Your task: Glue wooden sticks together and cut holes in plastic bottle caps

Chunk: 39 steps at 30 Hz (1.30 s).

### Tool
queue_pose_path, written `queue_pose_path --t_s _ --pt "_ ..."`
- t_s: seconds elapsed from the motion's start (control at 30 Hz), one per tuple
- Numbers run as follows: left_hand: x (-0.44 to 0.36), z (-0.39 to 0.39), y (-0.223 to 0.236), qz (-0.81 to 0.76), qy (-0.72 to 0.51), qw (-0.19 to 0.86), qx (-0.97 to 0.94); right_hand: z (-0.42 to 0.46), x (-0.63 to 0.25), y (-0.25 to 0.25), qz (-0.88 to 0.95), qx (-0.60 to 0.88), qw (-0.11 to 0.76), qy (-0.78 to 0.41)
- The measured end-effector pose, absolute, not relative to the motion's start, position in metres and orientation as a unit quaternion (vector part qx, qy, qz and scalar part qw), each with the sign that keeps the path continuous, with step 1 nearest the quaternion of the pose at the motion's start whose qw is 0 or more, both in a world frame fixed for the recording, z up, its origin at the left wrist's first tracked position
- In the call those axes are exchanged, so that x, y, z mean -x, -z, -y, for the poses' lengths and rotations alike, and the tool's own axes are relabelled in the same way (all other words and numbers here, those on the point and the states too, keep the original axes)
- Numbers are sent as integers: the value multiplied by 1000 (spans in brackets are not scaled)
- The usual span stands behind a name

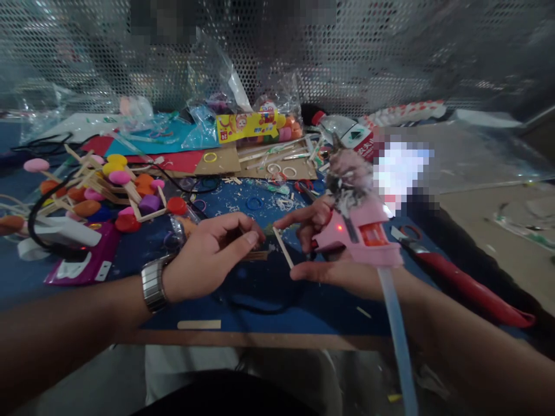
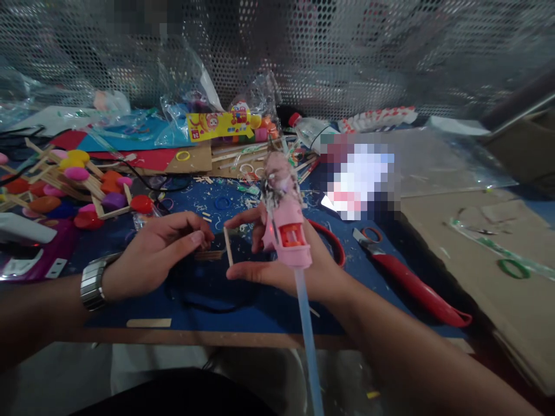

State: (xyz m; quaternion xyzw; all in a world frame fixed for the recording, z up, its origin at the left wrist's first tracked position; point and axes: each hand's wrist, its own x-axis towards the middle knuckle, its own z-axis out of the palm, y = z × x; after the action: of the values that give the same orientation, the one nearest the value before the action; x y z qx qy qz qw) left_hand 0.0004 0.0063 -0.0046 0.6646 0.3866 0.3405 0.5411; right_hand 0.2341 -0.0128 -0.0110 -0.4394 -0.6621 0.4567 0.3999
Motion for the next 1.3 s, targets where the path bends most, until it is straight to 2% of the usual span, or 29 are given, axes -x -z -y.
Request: queue_pose_path --t_s 0.17,0.6,0.93,1.17,1.3 --pt "-3 -2 -1 -379 -300 497 -721 13 -219 3 582 369 481 -542" --pt "-5 -2 0 -348 -310 446 -764 12 -218 6 641 415 401 -507" --pt "-6 -2 0 -371 -295 416 -776 13 -217 -2 596 367 459 -547" --pt "-6 -2 2 -365 -297 422 -775 14 -222 -1 590 394 439 -551" --pt "-5 -1 2 -360 -296 423 -777 11 -226 4 578 397 462 -543"
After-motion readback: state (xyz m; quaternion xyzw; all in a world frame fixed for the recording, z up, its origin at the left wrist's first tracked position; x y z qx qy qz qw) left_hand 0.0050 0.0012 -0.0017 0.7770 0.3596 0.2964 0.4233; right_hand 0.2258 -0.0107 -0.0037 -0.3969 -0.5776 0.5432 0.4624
